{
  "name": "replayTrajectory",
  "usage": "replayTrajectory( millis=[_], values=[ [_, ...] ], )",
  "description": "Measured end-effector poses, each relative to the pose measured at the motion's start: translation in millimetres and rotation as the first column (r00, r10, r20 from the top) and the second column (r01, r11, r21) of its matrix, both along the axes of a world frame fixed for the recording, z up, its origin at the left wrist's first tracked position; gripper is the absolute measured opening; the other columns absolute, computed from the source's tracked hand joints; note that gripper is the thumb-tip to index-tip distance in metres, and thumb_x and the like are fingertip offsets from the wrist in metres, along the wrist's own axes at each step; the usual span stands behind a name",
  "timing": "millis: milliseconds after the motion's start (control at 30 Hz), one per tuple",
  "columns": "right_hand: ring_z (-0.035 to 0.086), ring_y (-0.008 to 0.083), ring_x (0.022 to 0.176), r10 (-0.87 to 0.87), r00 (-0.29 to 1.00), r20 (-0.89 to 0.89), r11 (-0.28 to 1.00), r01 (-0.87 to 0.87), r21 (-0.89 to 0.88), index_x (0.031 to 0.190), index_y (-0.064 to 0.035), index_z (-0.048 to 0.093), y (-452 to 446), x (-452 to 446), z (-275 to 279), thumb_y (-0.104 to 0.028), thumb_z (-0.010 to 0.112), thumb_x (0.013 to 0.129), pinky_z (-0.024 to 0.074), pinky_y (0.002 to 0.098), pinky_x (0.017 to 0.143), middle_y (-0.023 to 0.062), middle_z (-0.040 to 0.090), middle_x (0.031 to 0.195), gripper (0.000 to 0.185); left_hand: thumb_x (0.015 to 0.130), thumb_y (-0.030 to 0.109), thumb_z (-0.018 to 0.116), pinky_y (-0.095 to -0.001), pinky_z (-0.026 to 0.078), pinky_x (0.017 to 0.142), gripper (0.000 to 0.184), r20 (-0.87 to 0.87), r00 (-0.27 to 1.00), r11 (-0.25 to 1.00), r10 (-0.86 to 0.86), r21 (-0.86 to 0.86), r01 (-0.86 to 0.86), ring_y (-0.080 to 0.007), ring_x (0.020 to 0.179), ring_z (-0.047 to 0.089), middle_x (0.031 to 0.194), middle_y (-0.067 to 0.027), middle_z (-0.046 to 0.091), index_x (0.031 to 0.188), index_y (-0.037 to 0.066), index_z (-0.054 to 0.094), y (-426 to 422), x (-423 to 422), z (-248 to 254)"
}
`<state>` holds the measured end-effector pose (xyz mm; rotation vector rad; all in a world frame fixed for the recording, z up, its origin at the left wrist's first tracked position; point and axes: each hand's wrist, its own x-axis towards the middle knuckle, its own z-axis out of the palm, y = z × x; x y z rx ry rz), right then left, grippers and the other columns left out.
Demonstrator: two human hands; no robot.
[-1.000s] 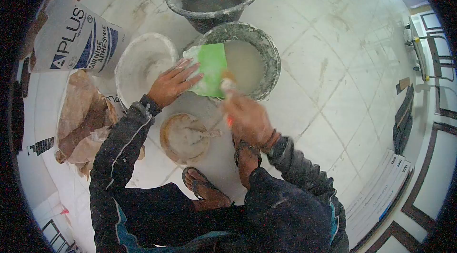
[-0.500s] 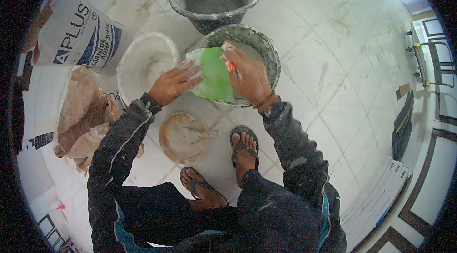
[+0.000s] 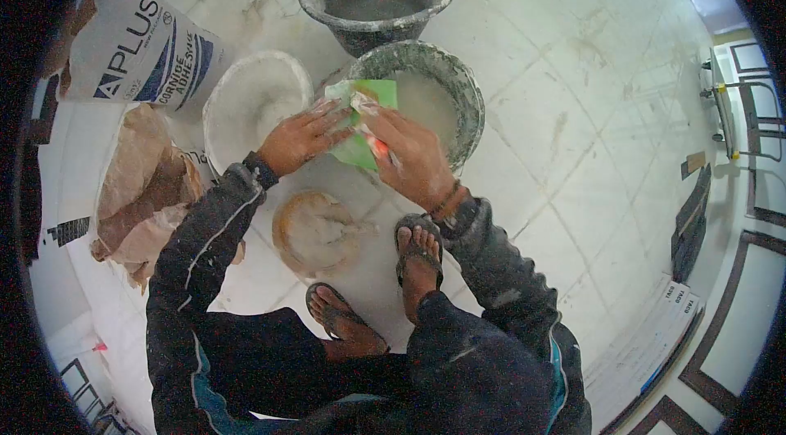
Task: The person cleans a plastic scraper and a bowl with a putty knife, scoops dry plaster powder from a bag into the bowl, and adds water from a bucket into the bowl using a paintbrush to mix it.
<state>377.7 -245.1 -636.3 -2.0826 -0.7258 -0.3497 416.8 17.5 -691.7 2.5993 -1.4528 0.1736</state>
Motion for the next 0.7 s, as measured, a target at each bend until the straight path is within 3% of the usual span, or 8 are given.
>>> replayTrajectory(
  millis=[33,100,200,367,433,533,633,700],
  values=[
    [0.065,0.0383,0.107,0.004,1.000,-0.003,1.000,-0.004,-0.004,0.123,-0.0062,0.062,-2.9,7.8,-12.6,-0.010,0.058,0.091,0.0536,0.0441,0.088,0.0198,0.067,0.116,0.032,0.091,0.018,0.054,-0.0430,0.038,0.116,0.052,0.024,1.000,1.000,-0.011,0.005,0.011,-0.0315,0.141,0.041,0.152,-0.0072,0.044,0.143,0.021,0.052,0.1,0.5,0.1],
    [0.070,0.0407,0.095,-0.238,0.963,-0.130,0.947,0.200,-0.250,0.120,-0.0003,0.063,-9.0,26.9,-35.4,-0.003,0.064,0.089,0.0552,0.0385,0.082,0.0217,0.071,0.103,0.031,0.091,0.019,0.053,-0.0430,0.038,0.116,0.052,0.021,1.000,1.000,-0.009,-0.004,0.009,-0.0315,0.141,0.041,0.152,-0.0069,0.044,0.143,0.021,0.052,-1.2,1.6,3.1],
    [0.065,0.0412,0.103,-0.346,0.907,-0.240,0.934,0.310,-0.175,0.124,-0.0036,0.061,-42.0,20.8,-36.2,-0.009,0.059,0.091,0.0544,0.0425,0.086,0.0201,0.068,0.114,0.033,0.089,0.016,0.055,-0.0425,0.039,0.115,0.053,0.037,0.999,1.000,-0.004,-0.021,0.005,-0.0307,0.141,0.041,0.152,-0.0062,0.045,0.142,0.020,0.052,4.8,0.3,13.1],
    [0.065,0.0405,0.102,-0.308,0.926,-0.217,0.944,0.270,-0.188,0.119,-0.0020,0.063,-60.6,-8.4,-50.7,-0.012,0.062,0.090,0.0495,0.0485,0.094,0.0203,0.069,0.110,0.030,0.079,0.000,0.064,-0.0422,0.043,0.112,0.065,-0.099,0.992,0.979,0.076,-0.180,-0.093,-0.0299,0.137,0.048,0.149,-0.0094,0.050,0.140,0.019,0.054,23.4,-14.8,41.7],
    [0.064,0.0402,0.103,-0.250,0.955,-0.160,0.945,0.205,-0.255,0.118,-0.0014,0.063,-63.1,-15.7,-57.9,-0.012,0.063,0.090,0.0475,0.0504,0.097,0.0211,0.069,0.110,0.030,0.078,-0.008,0.065,-0.0407,0.049,0.105,0.059,-0.278,0.955,0.814,0.100,-0.530,-0.239,-0.0295,0.125,0.060,0.135,-0.0117,0.062,0.134,0.012,0.059,26.9,-15.9,40.2],
    [0.063,0.0413,0.103,-0.277,0.960,-0.050,0.924,0.251,-0.289,0.117,-0.0012,0.064,-67.1,-16.6,-72.2,-0.011,0.066,0.087,0.0449,0.0516,0.100,0.0227,0.068,0.108,0.031,0.086,-0.002,0.065,-0.0381,0.053,0.097,0.042,-0.318,0.922,0.656,0.221,-0.651,-0.382,-0.0302,0.112,0.067,0.120,-0.0131,0.070,0.127,0.006,0.063,19.6,-26.3,73.7],
    [0.063,0.0427,0.103,-0.284,0.958,-0.037,0.945,0.273,-0.179,0.117,-0.0014,0.064,-69.2,-20.7,-78.9,-0.007,0.068,0.085,0.0476,0.0486,0.096,0.0225,0.068,0.108,0.033,0.090,0.005,0.068,-0.0360,0.053,0.095,0.035,-0.475,0.818,0.554,0.324,-0.606,-0.571,-0.0303,0.108,0.068,0.118,-0.0153,0.070,0.125,0.004,0.064,17.3,-42.8,95.1],
    [0.064,0.0420,0.102,-0.321,0.944,-0.068,0.945,0.315,-0.088,0.117,-0.0010,0.064,-67.9,-23.7,-78.1,-0.004,0.069,0.083,0.0508,0.0463,0.091,0.0215,0.069,0.108,0.034,0.087,0.002,0.067,-0.0364,0.053,0.094,0.039,-0.422,0.858,0.642,0.293,-0.578,-0.504,-0.0314,0.106,0.069,0.117,-0.0157,0.070,0.127,0.005,0.063,9.8,-48.7,88.4]
  ],
)
